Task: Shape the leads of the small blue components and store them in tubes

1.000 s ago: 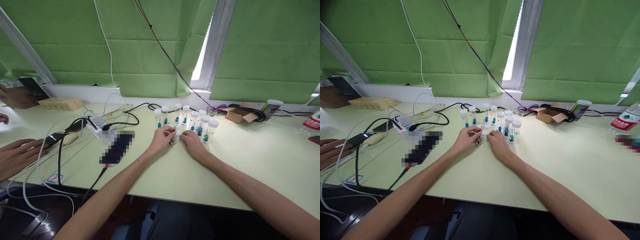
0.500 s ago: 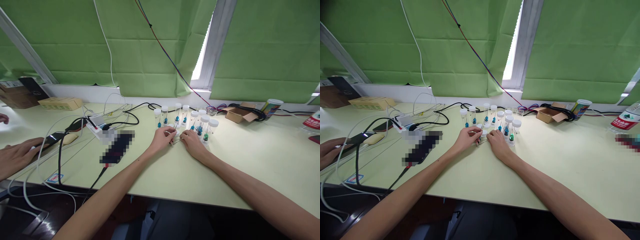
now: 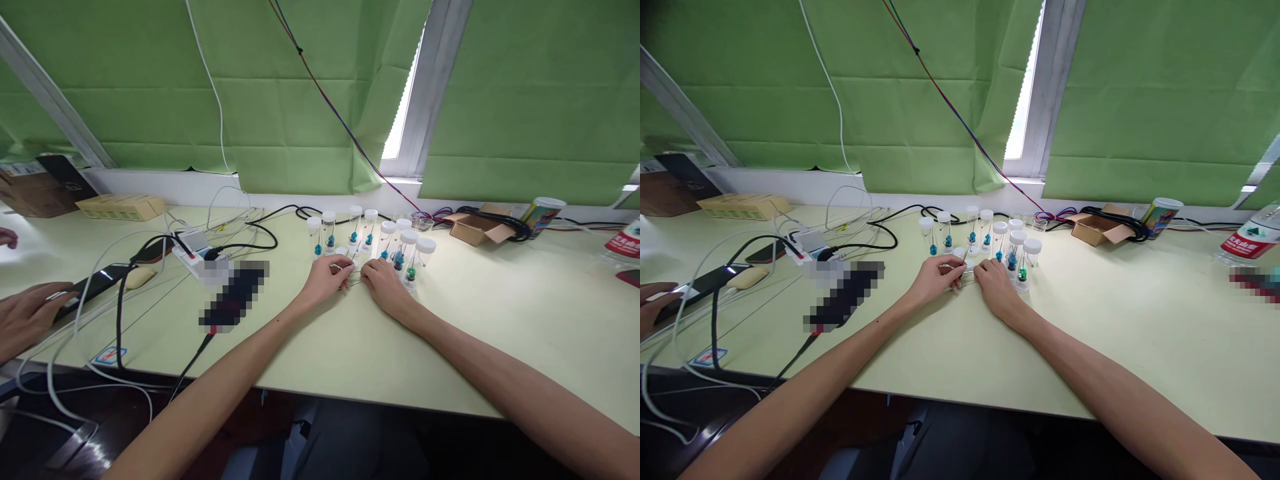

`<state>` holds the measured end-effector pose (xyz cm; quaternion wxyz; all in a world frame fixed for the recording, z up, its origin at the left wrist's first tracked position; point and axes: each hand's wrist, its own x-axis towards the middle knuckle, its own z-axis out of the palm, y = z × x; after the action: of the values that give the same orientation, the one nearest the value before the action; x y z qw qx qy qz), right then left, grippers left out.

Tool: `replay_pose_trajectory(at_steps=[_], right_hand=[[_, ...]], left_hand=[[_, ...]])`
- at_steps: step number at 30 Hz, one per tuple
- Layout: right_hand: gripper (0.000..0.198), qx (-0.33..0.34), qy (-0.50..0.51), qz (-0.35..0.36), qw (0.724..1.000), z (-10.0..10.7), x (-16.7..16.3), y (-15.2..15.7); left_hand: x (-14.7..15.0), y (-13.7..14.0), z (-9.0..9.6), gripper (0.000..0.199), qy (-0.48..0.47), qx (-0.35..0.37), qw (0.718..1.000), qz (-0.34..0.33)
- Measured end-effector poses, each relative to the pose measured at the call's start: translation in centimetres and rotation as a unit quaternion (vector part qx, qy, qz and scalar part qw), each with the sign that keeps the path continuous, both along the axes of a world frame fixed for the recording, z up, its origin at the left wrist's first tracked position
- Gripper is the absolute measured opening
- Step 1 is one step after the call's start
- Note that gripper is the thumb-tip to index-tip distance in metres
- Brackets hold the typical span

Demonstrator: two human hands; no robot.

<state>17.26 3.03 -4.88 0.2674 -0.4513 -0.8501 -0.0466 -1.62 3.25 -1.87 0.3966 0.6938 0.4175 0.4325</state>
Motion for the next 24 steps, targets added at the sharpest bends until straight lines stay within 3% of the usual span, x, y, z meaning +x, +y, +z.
replay_pose_trajectory(at_steps=[11,19,24], right_hand=[[0.019,0.003,0.012,-0.005,1.0,0.2,-0.1,-0.1],[0.016,0.023,0.158,0.014,0.987,0.9,-0.6,-1.0],[0.013,0.038,0.213,0.011,0.976,0.9,-1.0,-1.3]], left_hand=[[0.1,-0.1,0.0,0.034,-0.031,-0.031,0.999,-0.004],[0.3,-0.6,1.3,0.04,-0.11,-0.113,0.987,-0.014],[0.2,-0.3,1.0,0.039,-0.154,-0.155,0.975,-0.042]])
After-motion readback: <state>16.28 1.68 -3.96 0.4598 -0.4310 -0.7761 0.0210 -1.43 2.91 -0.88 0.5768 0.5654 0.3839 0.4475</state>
